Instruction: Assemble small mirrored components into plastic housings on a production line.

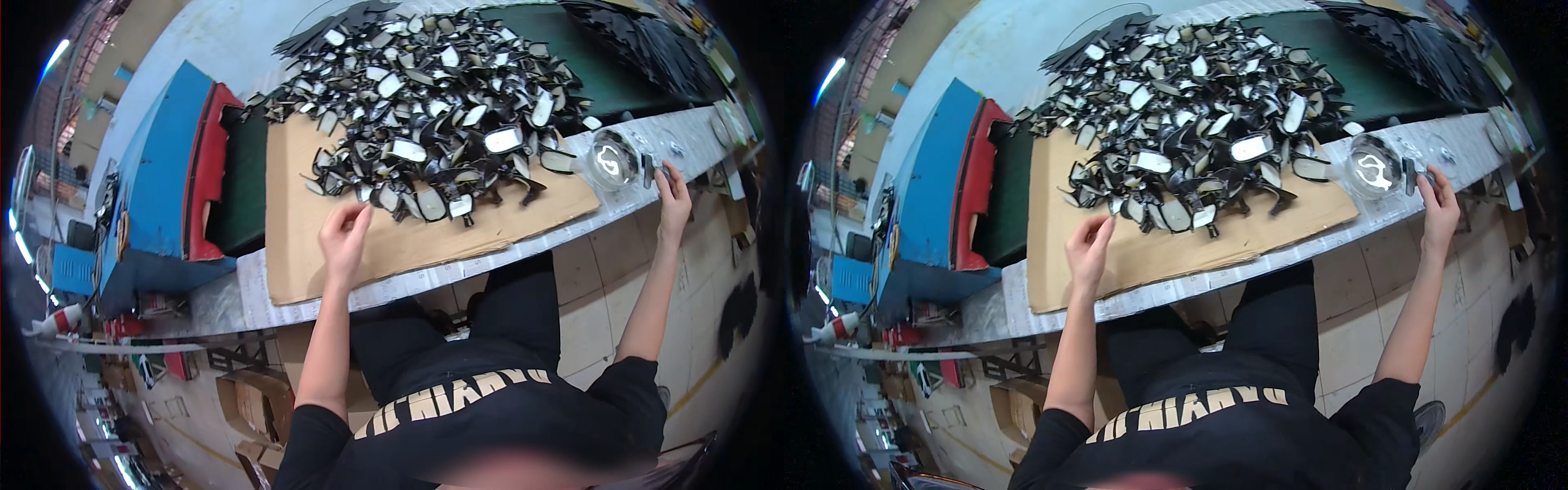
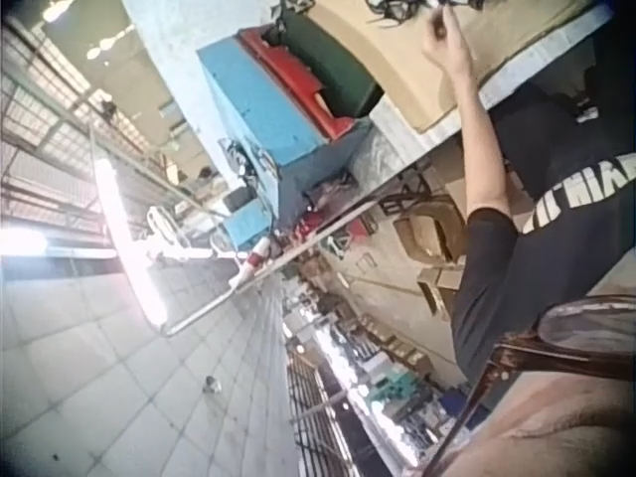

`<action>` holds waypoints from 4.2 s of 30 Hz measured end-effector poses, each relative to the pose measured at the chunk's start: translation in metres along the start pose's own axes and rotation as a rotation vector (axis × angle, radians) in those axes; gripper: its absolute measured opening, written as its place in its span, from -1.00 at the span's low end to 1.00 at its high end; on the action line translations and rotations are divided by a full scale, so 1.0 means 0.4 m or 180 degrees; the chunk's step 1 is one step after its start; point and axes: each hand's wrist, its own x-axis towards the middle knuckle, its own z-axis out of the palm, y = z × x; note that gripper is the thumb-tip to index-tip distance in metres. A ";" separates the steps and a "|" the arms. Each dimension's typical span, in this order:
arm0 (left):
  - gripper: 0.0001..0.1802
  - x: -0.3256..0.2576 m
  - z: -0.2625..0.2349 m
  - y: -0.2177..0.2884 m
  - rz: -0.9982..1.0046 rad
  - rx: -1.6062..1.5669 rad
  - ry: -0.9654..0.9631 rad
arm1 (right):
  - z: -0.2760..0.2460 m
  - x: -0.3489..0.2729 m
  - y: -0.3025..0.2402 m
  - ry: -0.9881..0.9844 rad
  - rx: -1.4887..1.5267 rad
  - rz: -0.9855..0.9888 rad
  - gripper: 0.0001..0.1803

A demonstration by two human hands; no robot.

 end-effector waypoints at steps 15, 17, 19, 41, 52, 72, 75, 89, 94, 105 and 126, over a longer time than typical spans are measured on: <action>-0.45 0.132 0.181 0.007 0.1057 0.1834 -0.0190 | 0.110 -0.247 -0.121 -0.0590 0.0565 0.0359 -0.61; -0.46 0.099 0.178 0.013 0.1067 0.1729 -0.0100 | 0.149 -0.274 -0.120 -0.0696 0.0781 0.0536 -0.61; -0.52 0.068 0.174 0.021 0.1215 0.1724 0.0053 | 0.196 -0.303 -0.118 -0.0861 0.0950 0.0692 -0.63; -0.30 -0.082 0.066 -0.009 0.0664 0.0802 0.0285 | 0.603 -0.652 -0.204 -0.3478 0.2989 0.2826 -0.61; -0.58 -0.212 -0.045 0.009 0.0915 0.0838 0.0179 | 0.644 -0.662 -0.116 -0.3409 0.3368 0.3047 -0.59; -0.72 -0.263 -0.046 0.021 -0.1251 -0.2494 0.0315 | 0.596 -0.650 -0.217 -0.3355 0.2914 0.2905 -0.58; -0.69 -0.317 -0.063 0.045 -0.1552 -0.2891 0.0048 | 0.579 -0.646 -0.308 -0.3148 0.2378 0.1676 -0.59; -0.71 -0.394 -0.071 0.115 -0.1652 -0.3193 -0.0180 | 0.569 -0.703 -0.406 -0.2487 0.0592 -0.1447 -0.55; -0.71 -0.396 -0.071 0.106 -0.1673 -0.3202 -0.0138 | 0.567 -0.710 -0.400 -0.2617 0.0580 -0.1574 -0.53; -0.67 -0.379 -0.074 0.123 -0.1771 -0.2977 -0.0086 | 0.515 -0.688 -0.412 -0.3020 0.0774 -0.1098 -0.54; -0.66 -0.408 -0.062 0.114 -0.1702 -0.2646 -0.0175 | 0.562 -0.666 -0.397 -0.2014 0.0157 -0.1343 -0.59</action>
